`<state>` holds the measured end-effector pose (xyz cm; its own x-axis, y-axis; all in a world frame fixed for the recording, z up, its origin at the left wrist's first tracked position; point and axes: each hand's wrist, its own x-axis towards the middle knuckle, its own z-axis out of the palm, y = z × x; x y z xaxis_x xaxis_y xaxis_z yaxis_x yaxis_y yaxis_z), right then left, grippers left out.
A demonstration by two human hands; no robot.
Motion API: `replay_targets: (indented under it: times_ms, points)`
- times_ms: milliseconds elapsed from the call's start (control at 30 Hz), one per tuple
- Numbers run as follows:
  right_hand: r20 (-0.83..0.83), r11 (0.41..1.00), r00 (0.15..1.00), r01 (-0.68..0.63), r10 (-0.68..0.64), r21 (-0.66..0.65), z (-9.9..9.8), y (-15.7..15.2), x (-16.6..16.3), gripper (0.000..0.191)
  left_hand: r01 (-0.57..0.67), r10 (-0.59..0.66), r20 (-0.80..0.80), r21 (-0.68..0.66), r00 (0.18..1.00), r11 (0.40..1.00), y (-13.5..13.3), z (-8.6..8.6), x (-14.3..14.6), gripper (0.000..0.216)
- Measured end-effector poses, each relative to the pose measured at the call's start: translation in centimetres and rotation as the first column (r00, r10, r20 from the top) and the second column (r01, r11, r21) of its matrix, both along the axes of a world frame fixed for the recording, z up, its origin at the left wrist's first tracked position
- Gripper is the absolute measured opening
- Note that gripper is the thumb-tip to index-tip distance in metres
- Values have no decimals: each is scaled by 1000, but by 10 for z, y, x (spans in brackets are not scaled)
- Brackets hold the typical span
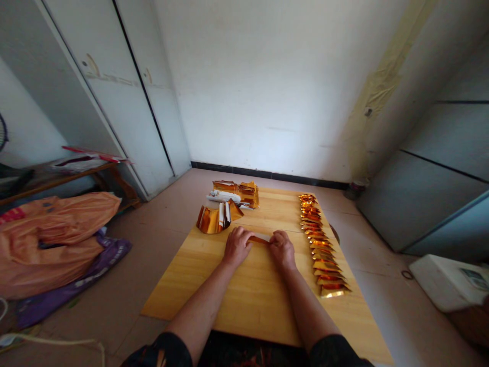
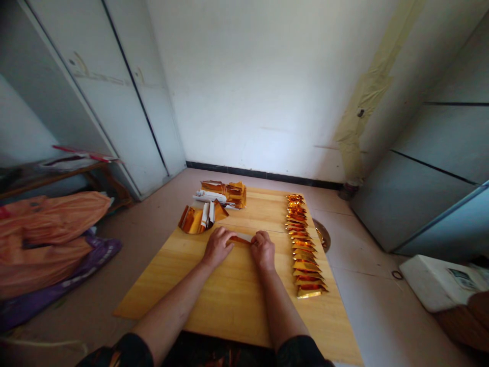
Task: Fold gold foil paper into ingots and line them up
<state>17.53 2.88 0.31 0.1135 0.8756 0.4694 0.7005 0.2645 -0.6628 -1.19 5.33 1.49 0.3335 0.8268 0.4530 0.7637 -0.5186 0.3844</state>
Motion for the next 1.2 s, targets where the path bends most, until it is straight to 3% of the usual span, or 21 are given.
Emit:
replay_targets:
  times_ms: [167, 367, 1200]
  points:
    - [46, 1000, 999, 5, -5, 0, 0, -1, 1, 18, -4, 2, 24, 76, 1000, 997, -3, 3, -1, 18]
    - [68, 999, 997, 25, -23, -29, -1, -1, 1, 16, -49, 49, 14, 65, 999, 997, -4, 5, 1, 8]
    - [108, 999, 994, 39, -34, -39, -1, -1, 0, 18, -11, 13, -25, 80, 1000, 997, -2, 0, 1, 9]
